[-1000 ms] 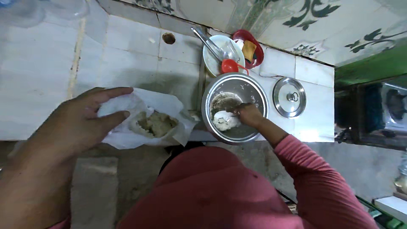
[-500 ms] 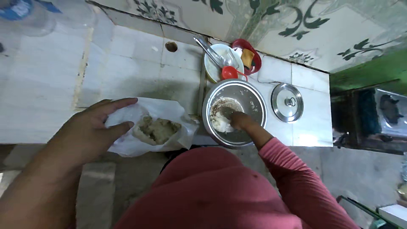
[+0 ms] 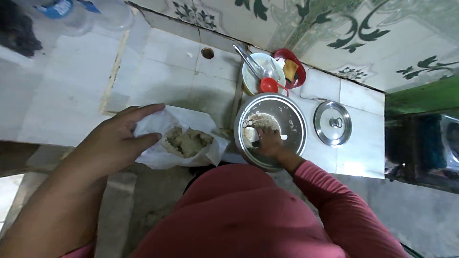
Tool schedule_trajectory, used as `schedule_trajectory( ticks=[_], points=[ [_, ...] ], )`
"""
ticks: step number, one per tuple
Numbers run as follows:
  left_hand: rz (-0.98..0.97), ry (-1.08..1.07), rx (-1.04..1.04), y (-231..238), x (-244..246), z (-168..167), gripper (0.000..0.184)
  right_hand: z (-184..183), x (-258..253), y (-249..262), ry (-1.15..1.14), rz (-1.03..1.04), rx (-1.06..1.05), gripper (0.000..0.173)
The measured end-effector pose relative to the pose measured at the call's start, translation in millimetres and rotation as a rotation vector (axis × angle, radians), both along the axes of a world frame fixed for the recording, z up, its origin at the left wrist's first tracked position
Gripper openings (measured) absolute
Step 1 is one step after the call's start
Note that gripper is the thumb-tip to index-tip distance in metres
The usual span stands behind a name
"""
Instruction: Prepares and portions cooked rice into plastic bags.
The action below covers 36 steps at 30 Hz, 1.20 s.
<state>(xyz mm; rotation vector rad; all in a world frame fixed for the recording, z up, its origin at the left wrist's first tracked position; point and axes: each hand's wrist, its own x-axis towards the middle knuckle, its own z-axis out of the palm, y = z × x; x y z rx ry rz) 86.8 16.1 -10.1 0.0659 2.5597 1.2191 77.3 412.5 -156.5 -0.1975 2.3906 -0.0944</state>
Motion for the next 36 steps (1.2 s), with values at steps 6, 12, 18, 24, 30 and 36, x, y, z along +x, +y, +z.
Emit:
schedule_trajectory(
  ticks=[6, 12, 18, 24, 30, 36],
  points=[
    [-0.024, 0.025, 0.000, -1.7, -2.0, -3.9, 0.063, 6.7, -8.1, -9.8, -0.033, -0.140, -0.141, 0.083],
    [-0.164, 0.013, -0.096, -6.7, -12.5, 13.3, 0.067, 32.6, -9.4, 14.8, 0.051, -0.282, -0.365, 0.078],
    [-0.229, -0.127, -0.108, -5.7, -26.1, 33.5, 0.069, 106.3, -14.7, -3.9, 0.175, -0.298, -0.394, 0.075],
    [-0.278, -0.211, -0.102, -5.8, -40.8, 38.5, 0.069, 142.4, -16.3, -126.1, 0.191, -0.109, -0.419, 0.074],
    [-0.242, -0.245, -0.044, -13.6, -45.8, 36.9, 0.071, 121.0, -0.9, -198.2, 0.490, 0.115, -0.319, 0.045],
    [-0.219, -0.256, -0.037, -20.4, -43.4, 31.2, 0.072, 142.6, -7.0, -118.8, 0.295, -0.271, -0.459, 0.050]
  ],
)
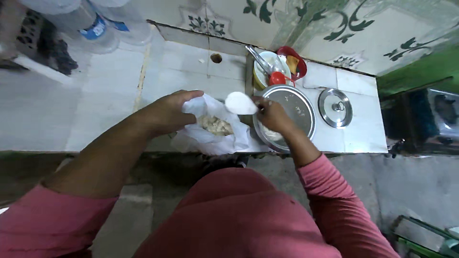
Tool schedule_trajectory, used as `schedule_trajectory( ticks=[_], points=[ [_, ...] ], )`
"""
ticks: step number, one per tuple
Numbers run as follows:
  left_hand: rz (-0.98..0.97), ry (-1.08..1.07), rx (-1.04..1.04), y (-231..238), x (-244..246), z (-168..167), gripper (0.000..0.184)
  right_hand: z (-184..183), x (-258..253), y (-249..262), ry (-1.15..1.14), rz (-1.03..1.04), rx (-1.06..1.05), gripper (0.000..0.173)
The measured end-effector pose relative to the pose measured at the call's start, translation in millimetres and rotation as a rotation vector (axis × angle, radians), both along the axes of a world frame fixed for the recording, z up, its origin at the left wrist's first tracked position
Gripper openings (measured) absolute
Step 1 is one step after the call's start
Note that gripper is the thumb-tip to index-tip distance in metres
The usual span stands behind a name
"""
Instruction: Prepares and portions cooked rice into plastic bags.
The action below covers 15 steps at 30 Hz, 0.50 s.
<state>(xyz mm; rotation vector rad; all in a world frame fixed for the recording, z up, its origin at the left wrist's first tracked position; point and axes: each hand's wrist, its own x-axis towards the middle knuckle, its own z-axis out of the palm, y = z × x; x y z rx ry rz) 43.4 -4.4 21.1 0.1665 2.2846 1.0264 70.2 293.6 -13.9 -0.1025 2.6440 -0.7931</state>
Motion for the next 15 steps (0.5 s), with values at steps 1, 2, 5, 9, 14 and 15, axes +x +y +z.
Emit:
schedule_trajectory(
  ticks=[1, 2, 5, 9, 14, 15],
  points=[
    [0.001, 0.002, -0.008, 0.2, -0.1, -0.8, 0.072, 1.6, -2.0, 22.1, -0.020, -0.067, -0.018, 0.051],
    [-0.006, 0.010, -0.015, -0.3, -0.8, -2.6, 0.073, 1.0, -2.9, 43.9, -0.038, -0.133, -0.019, 0.051],
    [-0.042, 0.059, -0.044, -0.7, -1.2, -3.9, 0.073, -27.1, -6.0, 101.8, -0.131, -0.250, 0.095, 0.046],
    [-0.017, 0.078, -0.040, 1.6, 1.3, -7.7, 0.075, -75.4, -14.3, 119.2, -0.304, -0.230, 0.360, 0.056],
    [0.074, 0.107, -0.017, -6.6, 9.5, -30.4, 0.074, -111.6, -21.3, 101.4, -0.293, -0.161, 0.347, 0.051],
    [0.081, 0.099, -0.026, -7.9, 10.9, -31.6, 0.074, -118.9, -19.3, 102.2, -0.274, -0.118, 0.324, 0.053]
  ],
)
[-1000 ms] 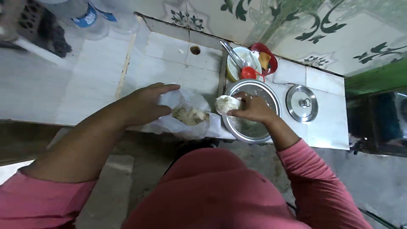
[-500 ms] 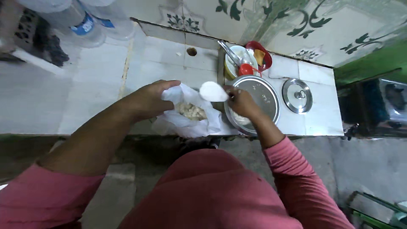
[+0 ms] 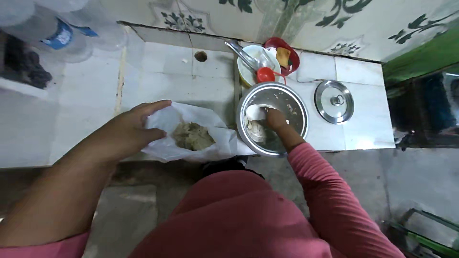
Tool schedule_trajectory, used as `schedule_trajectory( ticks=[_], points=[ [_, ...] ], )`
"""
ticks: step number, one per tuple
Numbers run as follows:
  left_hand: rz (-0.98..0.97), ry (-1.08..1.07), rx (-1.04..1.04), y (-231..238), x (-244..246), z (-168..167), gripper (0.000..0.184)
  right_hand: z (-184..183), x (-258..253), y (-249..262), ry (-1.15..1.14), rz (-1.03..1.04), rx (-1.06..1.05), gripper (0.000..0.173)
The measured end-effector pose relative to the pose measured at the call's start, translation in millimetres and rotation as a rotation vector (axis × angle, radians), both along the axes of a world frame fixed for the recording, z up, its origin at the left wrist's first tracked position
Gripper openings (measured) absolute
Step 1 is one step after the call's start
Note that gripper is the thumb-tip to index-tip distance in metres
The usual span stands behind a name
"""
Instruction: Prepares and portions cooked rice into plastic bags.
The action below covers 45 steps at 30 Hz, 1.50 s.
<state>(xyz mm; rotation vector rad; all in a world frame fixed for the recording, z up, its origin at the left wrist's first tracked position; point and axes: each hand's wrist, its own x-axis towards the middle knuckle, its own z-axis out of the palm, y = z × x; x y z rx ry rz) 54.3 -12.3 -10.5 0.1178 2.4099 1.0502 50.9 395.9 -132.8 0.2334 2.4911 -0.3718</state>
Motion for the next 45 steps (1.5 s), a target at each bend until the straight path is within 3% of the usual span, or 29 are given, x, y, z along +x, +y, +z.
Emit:
schedule_trajectory(
  ticks=[3, 7, 13, 18, 21, 25, 28, 32, 34, 38, 41, 43, 45],
  points=[
    [0.041, -0.008, -0.020, -0.5, 3.8, -1.5, 0.074, -16.0, 12.6, 9.8, -0.004, 0.187, -0.077, 0.058],
    [0.099, -0.029, 0.015, 17.8, 7.1, 19.2, 0.078, -18.4, 29.0, 23.3, -0.064, 0.321, -0.054, 0.048],
    [0.120, -0.049, 0.019, 25.5, 9.4, 27.0, 0.077, -19.3, 24.3, 57.1, -0.262, 0.257, -0.353, 0.044],
    [0.028, -0.007, 0.025, 15.7, 6.7, 21.5, 0.078, 32.8, 14.8, 57.2, -0.331, 0.124, -0.525, 0.048],
    [-0.034, -0.053, -0.037, 14.9, 1.5, 31.1, 0.080, 70.0, 7.9, 40.2, -0.256, 0.094, -0.544, 0.048],
    [-0.089, -0.043, -0.078, 15.6, -3.5, 38.7, 0.078, 110.4, 3.2, -15.4, -0.076, 0.211, -0.526, 0.048],
    [-0.122, -0.071, -0.093, 15.4, -6.8, 42.7, 0.076, 108.5, 18.3, -85.9, 0.185, 0.285, -0.456, 0.052],
    [-0.193, -0.044, -0.137, 6.6, -9.2, 41.2, 0.077, 72.9, 51.6, -149.6, 0.704, 0.472, -0.303, 0.050],
    [-0.223, -0.039, -0.142, -1.4, -9.3, 38.6, 0.078, 83.8, 50.9, -139.8, 0.706, 0.316, -0.296, 0.048],
    [-0.271, -0.024, -0.159, -15.4, -5.1, 33.0, 0.079, 109.3, 20.8, -76.0, 0.469, -0.173, -0.292, 0.049],
    [-0.299, 0.021, -0.175, -19.1, -1.7, 29.9, 0.081, 98.1, -12.1, -42.3, 0.369, -0.479, -0.469, 0.051],
    [-0.325, 0.027, -0.189, -18.8, 0.6, 29.3, 0.082, 91.2, -33.0, -35.7, 0.324, -0.579, -0.532, 0.049],
    [-0.343, 0.036, -0.195, -19.3, 3.0, 28.8, 0.083, 93.5, -51.0, -36.8, 0.329, -0.544, -0.445, 0.051]
  ],
)
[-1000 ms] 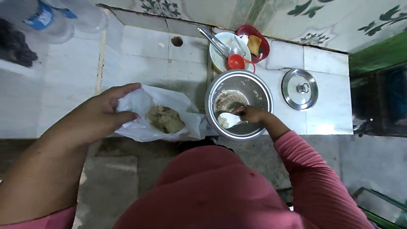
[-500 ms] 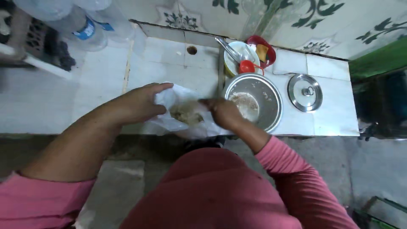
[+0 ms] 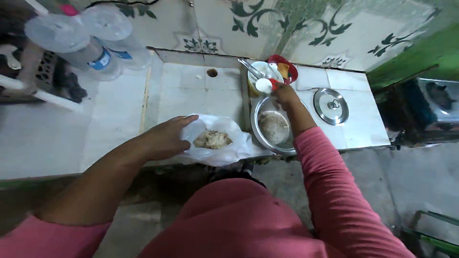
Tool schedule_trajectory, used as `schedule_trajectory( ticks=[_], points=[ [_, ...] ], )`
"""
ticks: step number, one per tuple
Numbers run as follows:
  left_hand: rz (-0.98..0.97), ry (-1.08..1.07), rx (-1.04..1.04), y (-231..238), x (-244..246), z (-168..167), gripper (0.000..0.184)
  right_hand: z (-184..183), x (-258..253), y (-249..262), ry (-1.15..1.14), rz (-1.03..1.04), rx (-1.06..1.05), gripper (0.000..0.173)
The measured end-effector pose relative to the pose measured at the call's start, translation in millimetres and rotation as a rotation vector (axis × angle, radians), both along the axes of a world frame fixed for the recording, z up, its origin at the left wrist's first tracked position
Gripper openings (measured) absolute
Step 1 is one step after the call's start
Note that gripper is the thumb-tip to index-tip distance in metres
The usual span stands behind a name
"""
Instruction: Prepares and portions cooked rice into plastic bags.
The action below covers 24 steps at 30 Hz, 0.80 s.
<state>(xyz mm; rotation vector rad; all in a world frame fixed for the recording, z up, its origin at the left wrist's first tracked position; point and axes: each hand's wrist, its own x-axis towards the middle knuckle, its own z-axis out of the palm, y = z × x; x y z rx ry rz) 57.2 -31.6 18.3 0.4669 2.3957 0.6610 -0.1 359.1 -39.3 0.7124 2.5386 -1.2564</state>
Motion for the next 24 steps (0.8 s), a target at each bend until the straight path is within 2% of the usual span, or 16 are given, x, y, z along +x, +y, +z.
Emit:
schedule_trajectory(
  ticks=[3, 5, 7, 8, 9, 11, 12, 13, 17, 21, 22, 24],
  points=[
    [-0.003, -0.010, 0.003, -3.4, 2.7, 2.7, 0.081, 14.2, 12.1, -40.7, 0.157, 0.191, 0.146, 0.058],
    [0.005, -0.037, 0.003, -6.0, 2.3, 2.1, 0.079, 3.4, 42.0, -84.4, 0.192, 0.363, 0.166, 0.068],
    [0.018, -0.035, 0.008, -9.9, 0.4, 2.2, 0.079, -12.1, 70.0, -123.3, 0.047, 0.560, 0.316, 0.094],
    [0.023, -0.029, 0.001, -12.5, -0.7, 3.2, 0.079, -20.1, 77.5, -135.6, -0.047, 0.675, 0.441, 0.099],
    [0.027, -0.021, -0.010, -16.5, -1.7, 4.7, 0.079, -24.4, 82.5, -142.9, -0.132, 0.763, 0.543, 0.090],
    [0.044, 0.008, -0.002, -30.0, -4.0, 8.1, 0.078, -10.6, 87.7, -148.3, -0.269, 0.837, 0.663, 0.045],
    [0.047, 0.023, -0.003, -38.4, -5.5, 10.1, 0.076, 5.4, 87.8, -147.9, -0.322, 0.837, 0.690, 0.032],
    [0.048, 0.033, -0.006, -46.3, -7.0, 13.2, 0.073, 23.3, 85.9, -144.4, -0.362, 0.809, 0.696, 0.027],
    [-0.029, 0.195, -0.055, -87.0, -12.9, 26.8, 0.048, 73.4, 67.5, -97.4, -0.290, 0.666, 0.598, 0.027],
    [0.053, 0.237, -0.255, -105.4, -4.9, 54.8, 0.042, 96.5, 68.1, -80.6, -0.035, 0.487, 0.036, 0.019],
    [0.068, 0.262, -0.217, -108.3, -1.5, 61.5, 0.037, 97.2, 71.4, -86.2, 0.051, 0.415, -0.050, 0.019],
    [0.122, 0.307, 0.002, -114.5, 2.3, 69.5, 0.027, 92.5, 75.3, -100.3, 0.238, 0.277, -0.157, 0.019]
  ],
)
